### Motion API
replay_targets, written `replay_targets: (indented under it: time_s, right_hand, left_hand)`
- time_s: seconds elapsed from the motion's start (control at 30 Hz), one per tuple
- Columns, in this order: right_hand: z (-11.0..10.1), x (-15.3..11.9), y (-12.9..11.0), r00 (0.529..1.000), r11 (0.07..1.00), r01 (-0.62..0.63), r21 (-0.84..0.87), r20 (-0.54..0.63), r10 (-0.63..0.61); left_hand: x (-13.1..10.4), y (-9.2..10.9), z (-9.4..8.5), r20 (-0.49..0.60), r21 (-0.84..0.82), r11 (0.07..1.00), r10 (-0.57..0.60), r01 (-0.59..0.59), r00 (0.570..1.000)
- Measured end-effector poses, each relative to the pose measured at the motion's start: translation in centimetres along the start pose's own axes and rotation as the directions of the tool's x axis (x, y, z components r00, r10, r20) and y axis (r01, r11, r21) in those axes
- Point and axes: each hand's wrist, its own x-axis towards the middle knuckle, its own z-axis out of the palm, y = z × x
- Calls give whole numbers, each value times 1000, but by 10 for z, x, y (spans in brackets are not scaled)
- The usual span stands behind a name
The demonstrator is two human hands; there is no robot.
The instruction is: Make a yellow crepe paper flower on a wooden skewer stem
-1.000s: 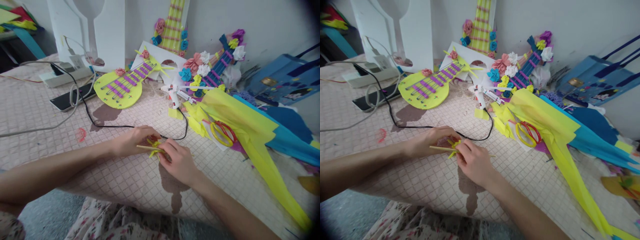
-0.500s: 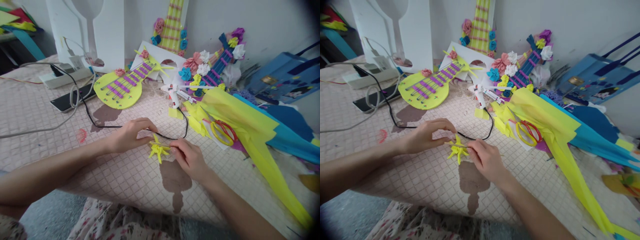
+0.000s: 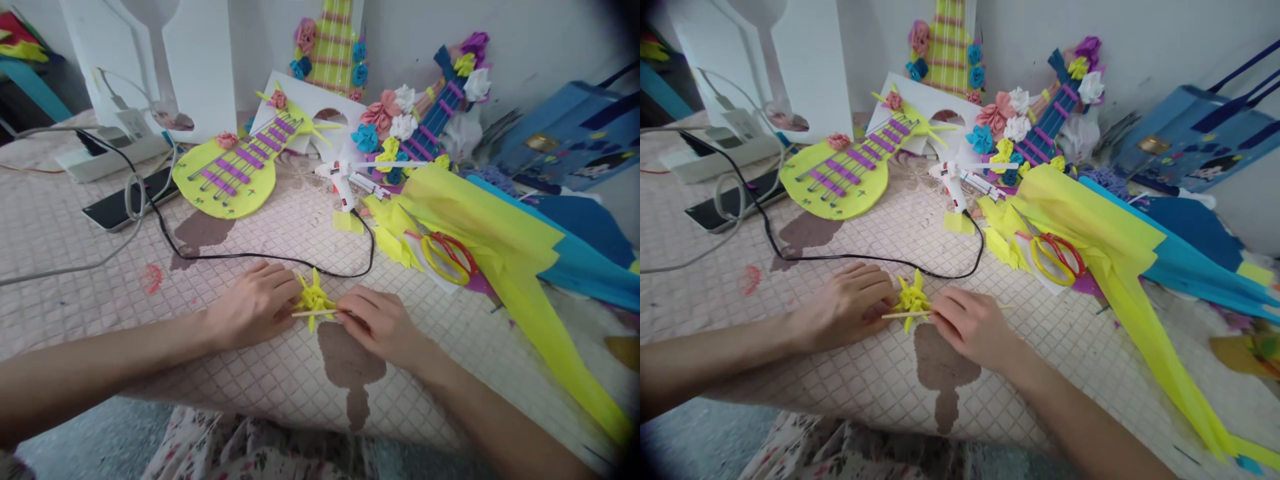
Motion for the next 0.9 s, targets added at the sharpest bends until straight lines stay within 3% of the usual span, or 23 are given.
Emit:
replay_targets:
  time_s: [0.27,0.43,0.6,0.9]
  right_hand:
    - [-2,-6,-11,999,996,-5,-85,32,8]
    - [0,-8,-16,998,992,-37,-121,43,42]
    - [0,-8,-19,997,984,-40,-173,60,51]
    - [0,-9,-21,997,976,-31,-214,69,47]
  left_hand:
    - [-1,-5,-1,-24,-124,992,-10,7,1000]
    - [-6,-6,-8,-123,-204,978,26,-51,992]
    - [-11,1,-2,-156,-119,968,200,-220,967]
    - [-12,3,9,-137,-43,977,200,-207,970]
